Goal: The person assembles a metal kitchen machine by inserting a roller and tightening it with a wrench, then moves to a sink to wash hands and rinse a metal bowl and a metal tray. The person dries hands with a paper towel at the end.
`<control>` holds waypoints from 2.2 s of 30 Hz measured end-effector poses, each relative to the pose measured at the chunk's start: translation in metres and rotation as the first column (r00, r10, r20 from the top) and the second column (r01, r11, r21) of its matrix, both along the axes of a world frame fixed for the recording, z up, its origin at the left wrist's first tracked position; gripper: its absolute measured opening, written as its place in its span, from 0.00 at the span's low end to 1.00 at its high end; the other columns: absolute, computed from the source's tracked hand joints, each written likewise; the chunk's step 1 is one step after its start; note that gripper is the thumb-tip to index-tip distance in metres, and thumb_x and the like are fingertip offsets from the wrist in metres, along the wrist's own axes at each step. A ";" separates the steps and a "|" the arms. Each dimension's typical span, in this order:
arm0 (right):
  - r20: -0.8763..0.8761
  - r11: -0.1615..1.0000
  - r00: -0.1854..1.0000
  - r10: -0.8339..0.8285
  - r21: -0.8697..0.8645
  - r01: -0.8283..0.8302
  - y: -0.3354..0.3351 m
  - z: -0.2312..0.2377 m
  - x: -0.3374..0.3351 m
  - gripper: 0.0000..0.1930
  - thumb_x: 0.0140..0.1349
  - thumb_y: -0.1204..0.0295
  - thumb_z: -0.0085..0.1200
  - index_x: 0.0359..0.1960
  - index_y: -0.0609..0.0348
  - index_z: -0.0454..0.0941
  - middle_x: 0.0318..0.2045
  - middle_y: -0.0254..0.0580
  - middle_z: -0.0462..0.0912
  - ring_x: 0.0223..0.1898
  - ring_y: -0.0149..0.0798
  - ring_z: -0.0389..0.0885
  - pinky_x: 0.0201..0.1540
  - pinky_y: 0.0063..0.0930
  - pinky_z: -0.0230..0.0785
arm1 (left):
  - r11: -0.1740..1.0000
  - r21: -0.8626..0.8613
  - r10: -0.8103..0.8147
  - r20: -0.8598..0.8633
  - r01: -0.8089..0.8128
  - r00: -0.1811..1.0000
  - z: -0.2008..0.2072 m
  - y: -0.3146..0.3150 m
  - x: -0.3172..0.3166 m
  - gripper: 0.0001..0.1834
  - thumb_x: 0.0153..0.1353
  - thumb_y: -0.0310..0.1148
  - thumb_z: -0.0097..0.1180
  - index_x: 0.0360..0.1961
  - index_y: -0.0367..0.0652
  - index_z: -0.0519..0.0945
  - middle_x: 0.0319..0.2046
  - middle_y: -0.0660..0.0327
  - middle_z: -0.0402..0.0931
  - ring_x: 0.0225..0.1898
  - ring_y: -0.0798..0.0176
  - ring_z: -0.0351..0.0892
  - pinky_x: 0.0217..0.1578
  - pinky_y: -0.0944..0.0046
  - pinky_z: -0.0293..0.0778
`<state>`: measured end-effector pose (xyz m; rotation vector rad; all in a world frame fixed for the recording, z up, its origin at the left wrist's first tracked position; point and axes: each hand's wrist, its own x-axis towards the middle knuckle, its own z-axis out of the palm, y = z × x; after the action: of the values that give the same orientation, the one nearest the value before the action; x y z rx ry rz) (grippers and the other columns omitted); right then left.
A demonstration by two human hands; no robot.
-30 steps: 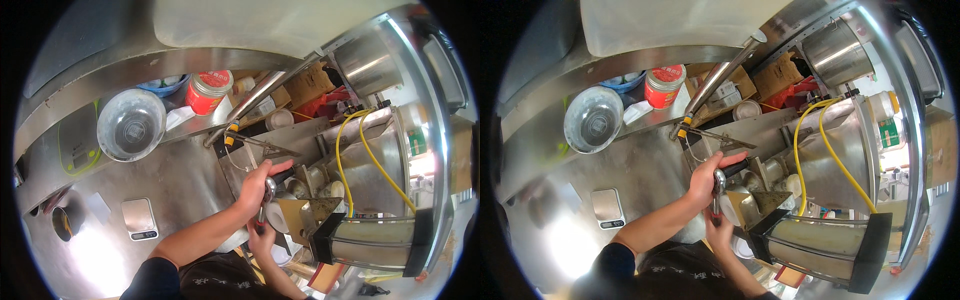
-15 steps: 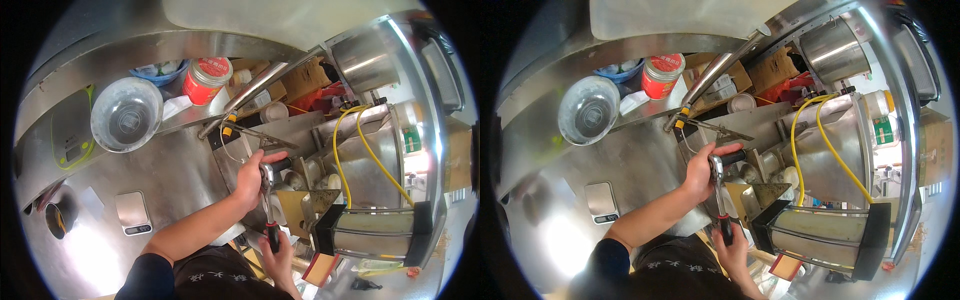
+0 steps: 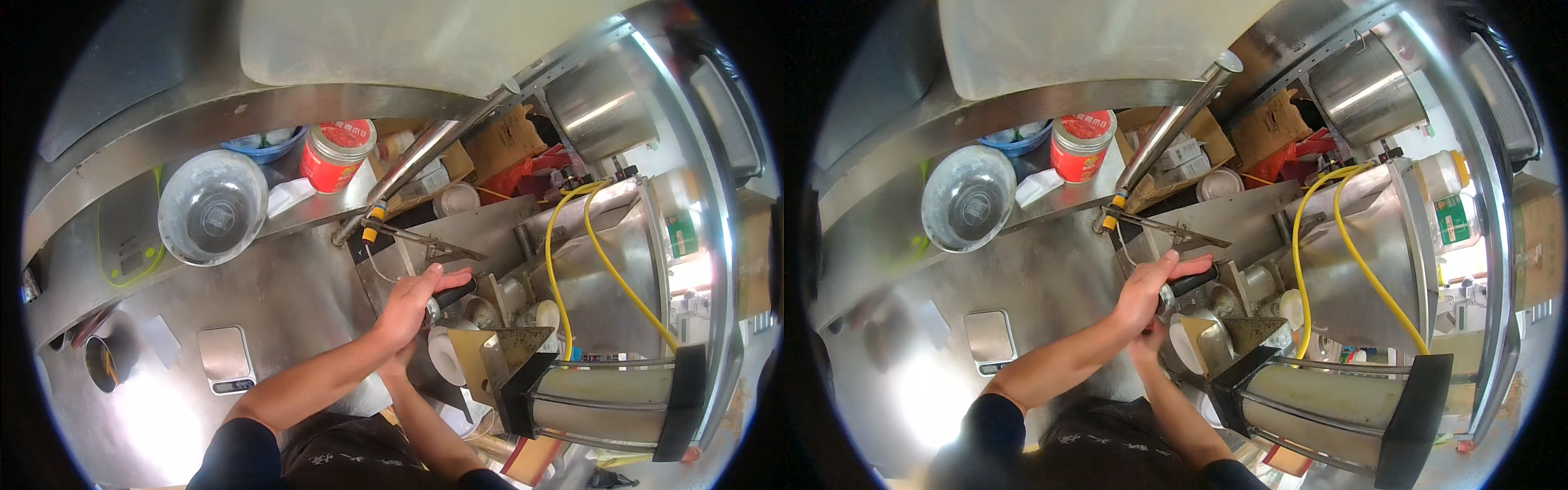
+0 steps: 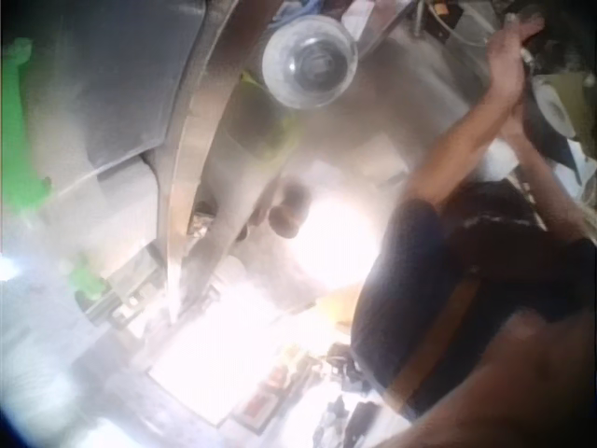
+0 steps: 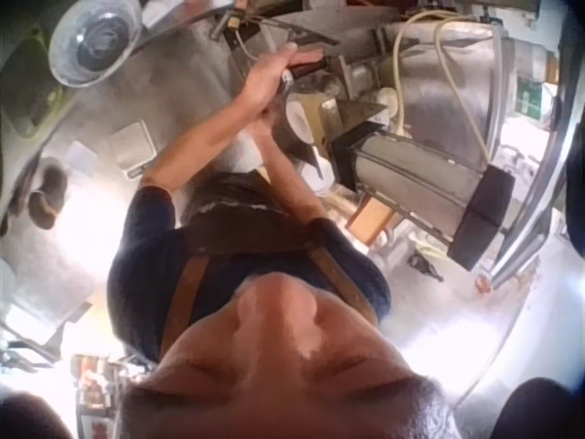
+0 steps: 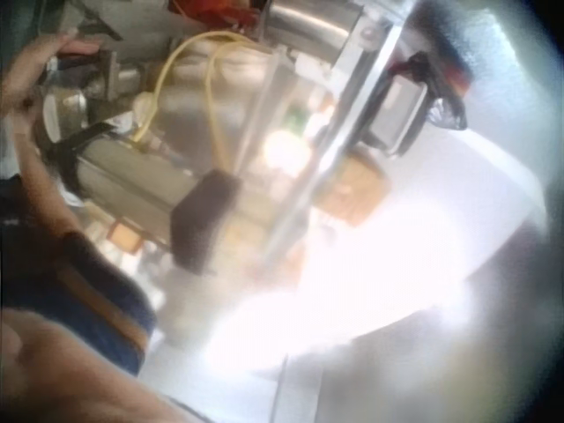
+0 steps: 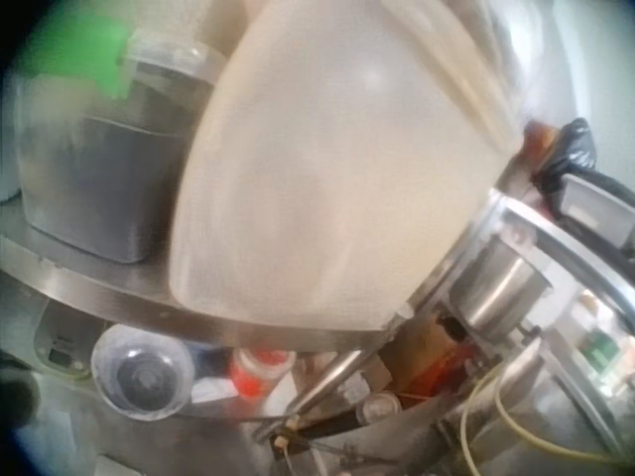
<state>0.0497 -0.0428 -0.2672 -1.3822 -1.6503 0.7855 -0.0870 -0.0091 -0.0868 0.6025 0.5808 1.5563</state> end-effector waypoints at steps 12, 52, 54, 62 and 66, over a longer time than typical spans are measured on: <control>0.278 0.936 0.948 0.152 -0.350 -0.047 -0.095 0.226 0.047 0.17 0.63 0.67 0.68 0.45 0.66 0.78 0.28 0.40 0.82 0.32 0.28 0.77 0.38 0.28 0.73 | 0.961 -0.222 -0.013 0.565 0.167 0.825 0.019 -0.005 0.006 0.31 0.80 0.45 0.30 0.59 0.34 0.81 0.62 0.57 0.79 0.60 0.64 0.76 0.64 0.65 0.67; 0.147 0.923 0.922 0.359 -0.200 -0.327 -0.131 0.151 0.086 0.15 0.63 0.60 0.65 0.42 0.59 0.84 0.30 0.51 0.86 0.28 0.47 0.84 0.36 0.37 0.77 | 0.946 -0.200 0.316 0.375 -0.257 0.872 -0.009 -0.107 0.038 0.29 0.78 0.48 0.36 0.62 0.36 0.77 0.62 0.51 0.77 0.64 0.53 0.74 0.67 0.51 0.68; 0.151 0.885 0.893 0.424 -0.280 -0.372 -0.169 0.179 0.129 0.16 0.63 0.59 0.66 0.44 0.57 0.85 0.33 0.49 0.87 0.32 0.43 0.86 0.39 0.36 0.77 | 0.930 -0.276 0.327 0.315 -0.244 0.891 -0.015 -0.166 0.068 0.31 0.78 0.49 0.34 0.69 0.38 0.71 0.71 0.52 0.67 0.71 0.53 0.66 0.70 0.48 0.64; 0.338 0.963 0.922 0.188 -0.246 -0.106 -0.174 0.258 0.278 0.20 0.59 0.58 0.71 0.41 0.62 0.85 0.29 0.54 0.85 0.30 0.51 0.86 0.36 0.39 0.76 | 0.988 -0.146 0.007 -0.248 -0.044 0.969 -0.022 -0.253 0.111 0.33 0.77 0.50 0.41 0.73 0.39 0.65 0.73 0.53 0.62 0.74 0.54 0.59 0.68 0.48 0.62; 0.463 0.987 0.872 0.156 -0.117 -0.114 -0.095 0.267 0.304 0.17 0.57 0.60 0.70 0.38 0.62 0.86 0.28 0.58 0.83 0.32 0.60 0.83 0.36 0.43 0.75 | 0.962 -0.253 -0.005 -0.378 -0.098 0.926 -0.028 -0.279 0.087 0.29 0.77 0.49 0.42 0.67 0.37 0.70 0.68 0.52 0.69 0.69 0.53 0.67 0.66 0.49 0.66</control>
<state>0.3541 -0.1374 -0.0002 -1.6234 -2.1296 0.6320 -0.0004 -0.2885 -0.1147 0.6864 1.0865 1.3808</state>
